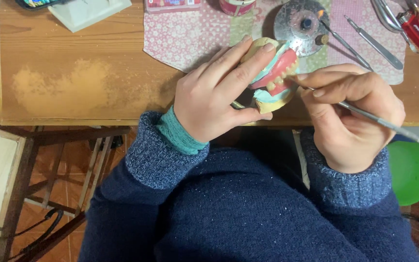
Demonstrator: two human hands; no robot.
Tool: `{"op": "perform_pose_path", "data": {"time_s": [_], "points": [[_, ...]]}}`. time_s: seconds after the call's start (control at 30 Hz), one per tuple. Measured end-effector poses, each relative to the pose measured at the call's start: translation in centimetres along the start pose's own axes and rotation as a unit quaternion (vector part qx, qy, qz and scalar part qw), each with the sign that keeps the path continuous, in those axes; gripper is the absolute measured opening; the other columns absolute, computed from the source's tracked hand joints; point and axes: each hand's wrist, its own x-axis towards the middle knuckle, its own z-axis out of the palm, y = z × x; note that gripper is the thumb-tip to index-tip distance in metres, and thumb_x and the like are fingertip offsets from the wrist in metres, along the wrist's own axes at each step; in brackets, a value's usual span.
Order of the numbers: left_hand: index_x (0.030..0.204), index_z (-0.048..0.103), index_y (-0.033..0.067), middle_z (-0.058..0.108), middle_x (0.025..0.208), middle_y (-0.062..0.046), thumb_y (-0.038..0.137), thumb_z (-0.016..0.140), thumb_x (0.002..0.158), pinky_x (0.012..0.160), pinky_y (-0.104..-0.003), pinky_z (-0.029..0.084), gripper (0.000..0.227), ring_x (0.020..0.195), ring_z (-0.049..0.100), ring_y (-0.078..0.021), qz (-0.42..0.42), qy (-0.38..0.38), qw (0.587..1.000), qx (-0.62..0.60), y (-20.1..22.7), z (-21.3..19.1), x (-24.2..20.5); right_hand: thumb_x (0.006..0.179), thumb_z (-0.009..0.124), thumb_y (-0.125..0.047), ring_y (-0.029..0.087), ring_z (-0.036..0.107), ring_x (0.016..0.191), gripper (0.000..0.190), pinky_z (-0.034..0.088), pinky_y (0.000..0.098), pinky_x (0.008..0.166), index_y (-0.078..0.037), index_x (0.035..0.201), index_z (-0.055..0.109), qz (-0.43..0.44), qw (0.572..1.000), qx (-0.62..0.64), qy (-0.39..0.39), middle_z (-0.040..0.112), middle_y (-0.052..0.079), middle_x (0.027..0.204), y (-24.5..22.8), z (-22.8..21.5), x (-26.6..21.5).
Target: Applying and shaping pink wax or acrylic on a dental prosthetic model using manual tools and heat.
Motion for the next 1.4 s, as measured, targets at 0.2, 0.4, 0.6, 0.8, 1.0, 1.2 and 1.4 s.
{"op": "perform_pose_path", "data": {"time_s": [0.2,0.4,0.6,0.8,1.0,1.2,1.4], "points": [[0.150,0.052,0.0124,0.058,0.148,-0.015,0.046,0.095,0.079,0.113,-0.041,0.057,0.090,0.129,0.066,-0.0294,-0.006,0.014,1.000,0.005,0.1,0.1,-0.3,0.099,0.065,0.010,0.021,0.073,0.088,0.016,0.065,0.0310,0.081,-0.001,0.097,0.053,0.051,0.969,0.209,0.119,0.072,0.017,0.104,1.2,-0.9,2.4],[0.147,0.054,0.0084,0.060,0.145,-0.016,0.042,0.096,0.074,0.108,-0.039,0.057,0.091,0.127,0.067,-0.0338,0.003,0.013,1.000,0.002,0.7,-0.4,0.2,0.107,0.065,0.010,0.017,0.070,0.095,0.011,0.060,0.0293,0.087,0.001,0.102,0.060,0.030,0.982,0.181,0.044,0.071,0.013,0.111,5.2,-4.3,8.0],[0.141,0.057,0.0031,0.063,0.139,-0.021,0.038,0.097,0.069,0.105,-0.041,0.057,0.090,0.122,0.069,-0.0358,-0.019,0.034,0.999,0.004,0.5,0.3,0.1,0.105,0.068,0.002,0.015,0.067,0.095,0.006,0.056,0.0271,0.086,-0.002,0.103,0.066,0.027,0.998,0.001,-0.062,0.069,0.006,0.100,8.5,-5.0,13.7],[0.137,0.057,-0.0004,0.066,0.134,-0.023,0.041,0.097,0.067,0.104,-0.042,0.058,0.091,0.121,0.069,-0.0370,-0.029,0.048,0.998,0.004,0.7,0.2,0.3,0.105,0.069,0.000,0.016,0.069,0.096,0.017,0.057,0.0301,0.086,-0.001,0.091,0.059,-0.011,0.989,-0.075,-0.128,0.069,0.007,0.096,8.7,-5.2,15.1],[0.138,0.057,-0.0002,0.067,0.133,-0.023,0.043,0.097,0.068,0.103,-0.041,0.058,0.091,0.120,0.070,-0.0352,-0.039,0.046,0.998,0.006,0.8,0.2,0.4,0.104,0.069,-0.004,0.019,0.072,0.090,0.013,0.057,0.0337,0.077,-0.002,0.095,0.060,0.009,0.977,-0.181,-0.116,0.071,0.010,0.091,6.7,-5.2,15.0],[0.138,0.057,-0.0006,0.066,0.133,-0.023,0.043,0.097,0.067,0.102,-0.041,0.059,0.092,0.119,0.070,-0.0359,-0.037,0.045,0.998,0.006,0.7,0.4,0.3,0.107,0.065,-0.005,0.021,0.075,0.094,0.010,0.060,0.0336,0.077,0.001,0.102,0.058,0.009,0.981,-0.165,-0.100,0.071,0.011,0.093,7.4,-5.4,14.5],[0.139,0.055,-0.0003,0.068,0.131,-0.021,0.039,0.099,0.064,0.100,-0.040,0.059,0.096,0.116,0.072,-0.0349,-0.056,0.039,0.998,-0.012,0.9,0.5,0.0,0.102,0.066,-0.007,0.017,0.071,0.084,0.013,0.056,0.0303,0.071,-0.001,0.097,0.056,0.053,0.993,-0.095,-0.040,0.066,0.007,0.086,5.8,-6.2,12.7]]}}
